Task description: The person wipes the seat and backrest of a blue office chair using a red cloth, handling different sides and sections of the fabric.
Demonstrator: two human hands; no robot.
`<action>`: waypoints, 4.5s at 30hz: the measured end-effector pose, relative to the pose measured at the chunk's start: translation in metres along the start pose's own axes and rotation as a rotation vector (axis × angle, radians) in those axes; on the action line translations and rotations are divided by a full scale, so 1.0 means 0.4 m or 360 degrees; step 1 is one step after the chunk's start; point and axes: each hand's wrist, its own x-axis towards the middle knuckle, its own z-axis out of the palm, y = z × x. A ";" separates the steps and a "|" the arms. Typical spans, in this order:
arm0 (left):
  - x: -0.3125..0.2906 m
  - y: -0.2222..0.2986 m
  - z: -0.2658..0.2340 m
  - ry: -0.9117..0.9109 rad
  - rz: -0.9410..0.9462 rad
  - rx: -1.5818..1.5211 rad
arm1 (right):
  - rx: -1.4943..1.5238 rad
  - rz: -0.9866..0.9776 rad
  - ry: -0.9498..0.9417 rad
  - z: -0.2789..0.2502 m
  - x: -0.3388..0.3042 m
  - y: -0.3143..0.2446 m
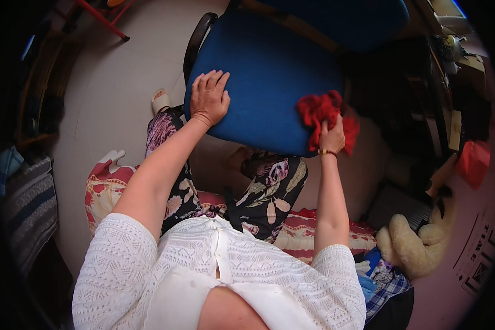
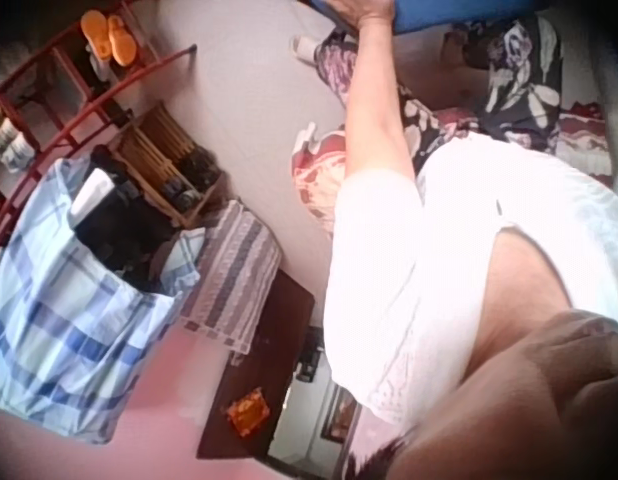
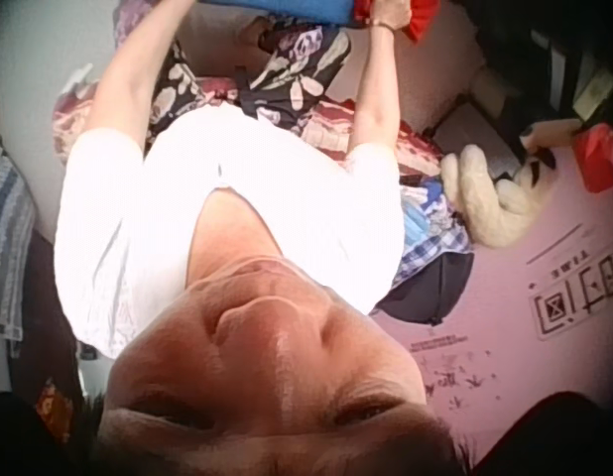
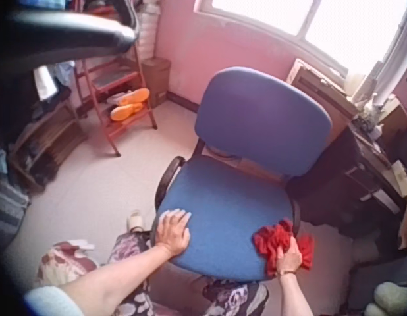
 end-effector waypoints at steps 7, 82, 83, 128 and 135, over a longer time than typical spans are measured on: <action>-0.001 0.015 -0.007 -0.0033 0.0001 0.0016 | 0.0507 0.0381 -0.0439 0.043 -0.089 -0.402; -0.053 -0.035 -0.017 0.0288 -0.0242 -0.0956 | 0.1023 -0.0697 -0.0908 0.141 0.001 -0.610; -0.069 -0.050 -0.026 0.0258 -0.0328 -0.1125 | 0.0864 -0.0756 -0.0884 0.115 -0.034 -0.615; 0.531 -0.013 0.213 -0.0069 0.0063 0.0377 | 0.0345 -0.0486 -0.0003 0.125 -0.137 -0.311; 0.267 0.012 0.052 -0.0203 0.0246 0.0146 | 0.0383 -0.0478 0.0033 0.123 -0.141 -0.318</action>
